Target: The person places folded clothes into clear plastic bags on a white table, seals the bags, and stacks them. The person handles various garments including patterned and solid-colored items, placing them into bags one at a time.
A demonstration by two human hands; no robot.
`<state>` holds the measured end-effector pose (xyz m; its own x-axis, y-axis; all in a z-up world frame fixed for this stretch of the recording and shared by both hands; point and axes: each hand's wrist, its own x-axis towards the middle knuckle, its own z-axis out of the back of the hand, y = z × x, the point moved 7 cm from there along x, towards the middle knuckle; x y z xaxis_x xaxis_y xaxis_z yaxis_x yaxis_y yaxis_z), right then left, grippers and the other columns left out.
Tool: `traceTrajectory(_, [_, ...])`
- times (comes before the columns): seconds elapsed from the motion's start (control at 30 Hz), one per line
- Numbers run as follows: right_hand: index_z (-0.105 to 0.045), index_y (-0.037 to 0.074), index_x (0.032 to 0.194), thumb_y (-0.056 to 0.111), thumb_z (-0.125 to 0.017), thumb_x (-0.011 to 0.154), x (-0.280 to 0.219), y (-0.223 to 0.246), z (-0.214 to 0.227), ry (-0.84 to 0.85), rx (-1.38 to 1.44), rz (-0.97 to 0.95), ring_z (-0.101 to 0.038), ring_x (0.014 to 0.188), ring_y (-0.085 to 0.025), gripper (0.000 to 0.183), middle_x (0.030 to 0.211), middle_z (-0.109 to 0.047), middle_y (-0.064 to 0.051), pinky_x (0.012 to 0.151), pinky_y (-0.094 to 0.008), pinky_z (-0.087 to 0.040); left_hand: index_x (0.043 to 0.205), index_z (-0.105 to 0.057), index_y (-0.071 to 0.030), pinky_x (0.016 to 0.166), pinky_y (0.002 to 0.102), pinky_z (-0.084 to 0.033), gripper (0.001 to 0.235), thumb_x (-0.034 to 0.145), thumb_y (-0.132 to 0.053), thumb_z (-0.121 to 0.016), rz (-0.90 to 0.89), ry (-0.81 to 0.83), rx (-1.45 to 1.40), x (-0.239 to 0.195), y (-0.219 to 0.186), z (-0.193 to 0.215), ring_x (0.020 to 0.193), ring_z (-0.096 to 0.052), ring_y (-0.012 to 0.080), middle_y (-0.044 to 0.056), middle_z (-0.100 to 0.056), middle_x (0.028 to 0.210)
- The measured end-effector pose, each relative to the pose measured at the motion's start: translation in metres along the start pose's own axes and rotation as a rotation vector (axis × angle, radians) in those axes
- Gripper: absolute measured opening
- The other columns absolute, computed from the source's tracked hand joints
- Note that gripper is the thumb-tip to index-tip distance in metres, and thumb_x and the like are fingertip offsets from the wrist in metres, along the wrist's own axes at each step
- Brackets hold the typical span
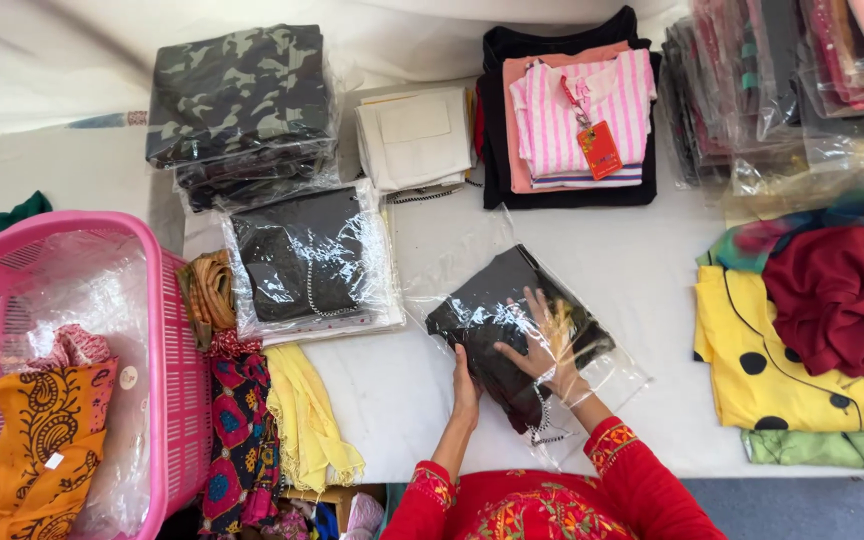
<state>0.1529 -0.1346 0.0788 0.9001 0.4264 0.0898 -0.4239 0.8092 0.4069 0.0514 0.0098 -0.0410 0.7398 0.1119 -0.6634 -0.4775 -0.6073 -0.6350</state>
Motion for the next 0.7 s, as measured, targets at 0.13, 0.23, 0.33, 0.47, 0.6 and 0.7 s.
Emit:
traceTrajectory(0.13, [-0.039,0.021,0.16,0.069,-0.052,0.094,0.028,0.006,-0.001,-0.058,0.043,0.078,-0.015,0.16,-0.032,0.083,0.17,-0.023,-0.011,0.129,-0.058,-0.008,0.153,-0.044,-0.008,0.108,0.036,-0.046,0.088,0.092,-0.072,-0.045,0.008,-0.001,-0.021,-0.004,-0.003,-0.002,0.134,-0.056,0.0203,0.006,-0.056,0.15])
traceTrajectory(0.23, [-0.038,0.026,0.159,0.072,-0.052,0.091,0.049,0.003,-0.008,-0.008,-0.041,0.081,-0.011,0.159,-0.035,0.084,0.17,-0.021,-0.011,0.126,-0.06,-0.006,0.152,-0.044,-0.008,0.104,0.037,-0.05,0.084,0.093,-0.069,-0.047,0.019,-0.006,-0.036,-0.004,-0.006,-0.003,0.131,-0.059,0.0206,0.006,-0.057,0.148])
traceTrajectory(0.33, [-0.037,0.03,0.156,0.076,-0.052,0.085,0.056,-0.001,-0.013,0.035,-0.096,0.044,-0.005,0.155,-0.041,0.086,0.169,-0.016,-0.013,0.121,-0.062,-0.003,0.151,-0.045,-0.008,0.099,0.036,-0.052,0.081,0.094,-0.066,-0.048,0.035,-0.013,-0.033,-0.007,-0.008,-0.004,0.126,-0.062,0.0202,0.006,-0.061,0.144])
traceTrajectory(0.47, [-0.035,0.031,0.157,0.077,-0.05,0.087,0.063,0.005,-0.017,-0.007,-0.036,0.093,-0.003,0.156,-0.043,0.085,0.17,-0.011,-0.014,0.122,-0.063,-0.001,0.149,-0.047,-0.008,0.095,0.034,-0.053,0.079,0.094,-0.065,-0.049,0.045,-0.023,-0.053,-0.005,-0.002,0.0,0.12,-0.065,0.0182,0.006,-0.064,0.139])
traceTrajectory(0.6, [-0.034,0.032,0.158,0.077,-0.049,0.086,0.078,0.012,-0.02,-0.002,-0.041,0.146,-0.002,0.155,-0.043,0.086,0.169,-0.011,-0.014,0.121,-0.063,0.0,0.149,-0.048,-0.008,0.097,0.032,-0.053,0.078,0.095,-0.065,-0.05,0.057,-0.035,-0.082,-0.003,0.001,0.002,0.121,-0.065,0.016,0.004,-0.065,0.139])
traceTrajectory(0.7, [-0.032,0.032,0.158,0.075,-0.049,0.086,0.094,0.02,-0.024,0.032,-0.091,0.171,-0.003,0.154,-0.042,0.086,0.169,-0.013,-0.014,0.121,-0.063,0.0,0.147,-0.05,-0.009,0.096,0.032,-0.053,0.077,0.094,-0.065,-0.049,0.066,-0.046,-0.078,-0.001,0.005,0.006,0.12,-0.065,0.0152,0.003,-0.066,0.137])
